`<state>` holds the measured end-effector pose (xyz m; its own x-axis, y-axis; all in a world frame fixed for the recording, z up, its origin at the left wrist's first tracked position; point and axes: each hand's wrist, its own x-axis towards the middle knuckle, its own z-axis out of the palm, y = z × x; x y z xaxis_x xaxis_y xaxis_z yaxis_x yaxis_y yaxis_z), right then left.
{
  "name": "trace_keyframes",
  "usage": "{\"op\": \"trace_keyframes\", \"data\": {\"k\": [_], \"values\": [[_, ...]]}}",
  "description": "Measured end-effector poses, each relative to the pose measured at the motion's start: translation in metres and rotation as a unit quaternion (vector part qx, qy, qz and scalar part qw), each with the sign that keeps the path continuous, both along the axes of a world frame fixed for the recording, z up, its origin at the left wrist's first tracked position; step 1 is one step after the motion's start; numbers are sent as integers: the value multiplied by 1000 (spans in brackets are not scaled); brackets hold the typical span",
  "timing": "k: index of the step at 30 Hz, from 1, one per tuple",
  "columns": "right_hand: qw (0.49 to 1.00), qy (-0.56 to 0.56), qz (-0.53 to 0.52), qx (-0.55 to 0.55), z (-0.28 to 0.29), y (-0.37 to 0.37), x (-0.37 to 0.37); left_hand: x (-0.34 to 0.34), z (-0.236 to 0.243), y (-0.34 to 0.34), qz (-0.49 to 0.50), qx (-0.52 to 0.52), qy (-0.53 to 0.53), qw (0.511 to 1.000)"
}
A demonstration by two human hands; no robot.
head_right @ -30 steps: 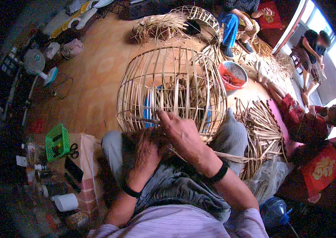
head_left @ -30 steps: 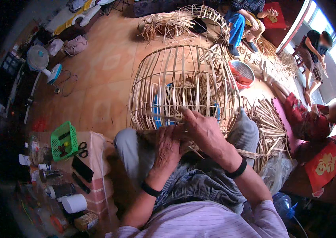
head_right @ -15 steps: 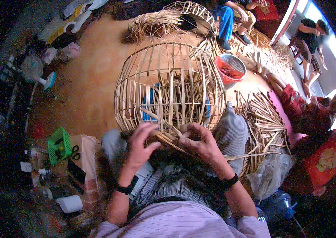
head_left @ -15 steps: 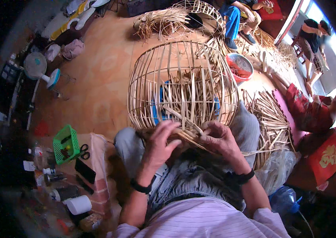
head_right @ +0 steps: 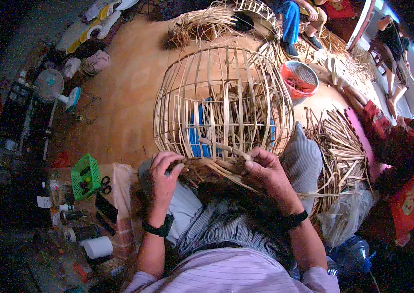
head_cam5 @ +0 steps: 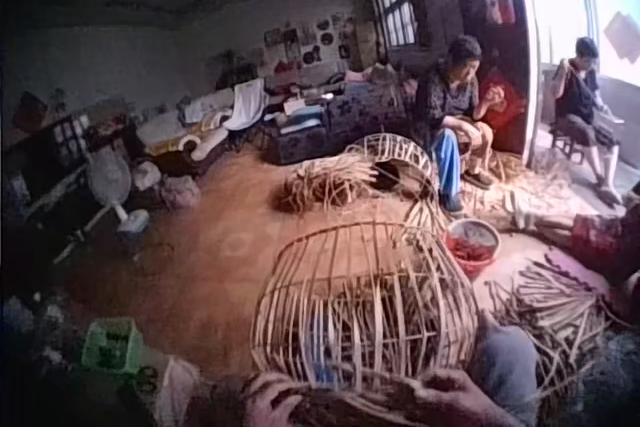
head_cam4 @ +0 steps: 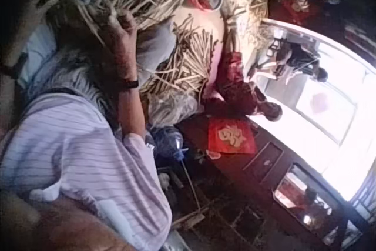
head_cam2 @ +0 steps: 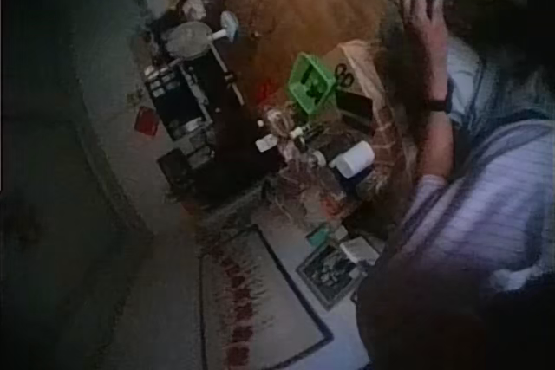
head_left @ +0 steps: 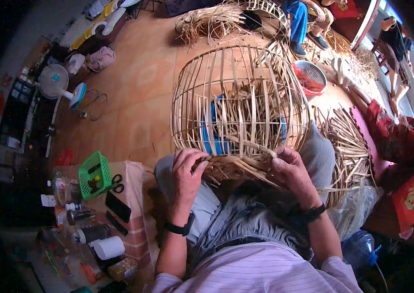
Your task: Weaving a large basket or cage from bamboo strips.
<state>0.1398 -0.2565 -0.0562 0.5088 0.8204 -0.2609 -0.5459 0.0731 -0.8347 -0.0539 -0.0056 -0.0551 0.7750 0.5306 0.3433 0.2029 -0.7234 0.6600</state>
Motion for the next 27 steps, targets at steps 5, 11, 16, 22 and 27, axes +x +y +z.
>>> {"op": "trace_keyframes", "data": {"k": [5, 11, 16, 22, 27], "values": [[988, -153, 14, -31, -5, 14, -1, 4, -2, 5, 10, -18, -6, 1000], [986, -160, -6, -41, -11, 15, -5, -2, -17, 14, 12, -98, -20, 995], [986, -161, -7, -32, -3, 15, -6, -5, -18, 16, 10, -107, -35, 994], [986, -164, -11, -31, -12, 14, -5, -1, -18, 5, 29, -59, -41, 997], [991, -131, -9, -28, -2, 13, -4, 0, -24, 13, 1, -42, -6, 999]]}}
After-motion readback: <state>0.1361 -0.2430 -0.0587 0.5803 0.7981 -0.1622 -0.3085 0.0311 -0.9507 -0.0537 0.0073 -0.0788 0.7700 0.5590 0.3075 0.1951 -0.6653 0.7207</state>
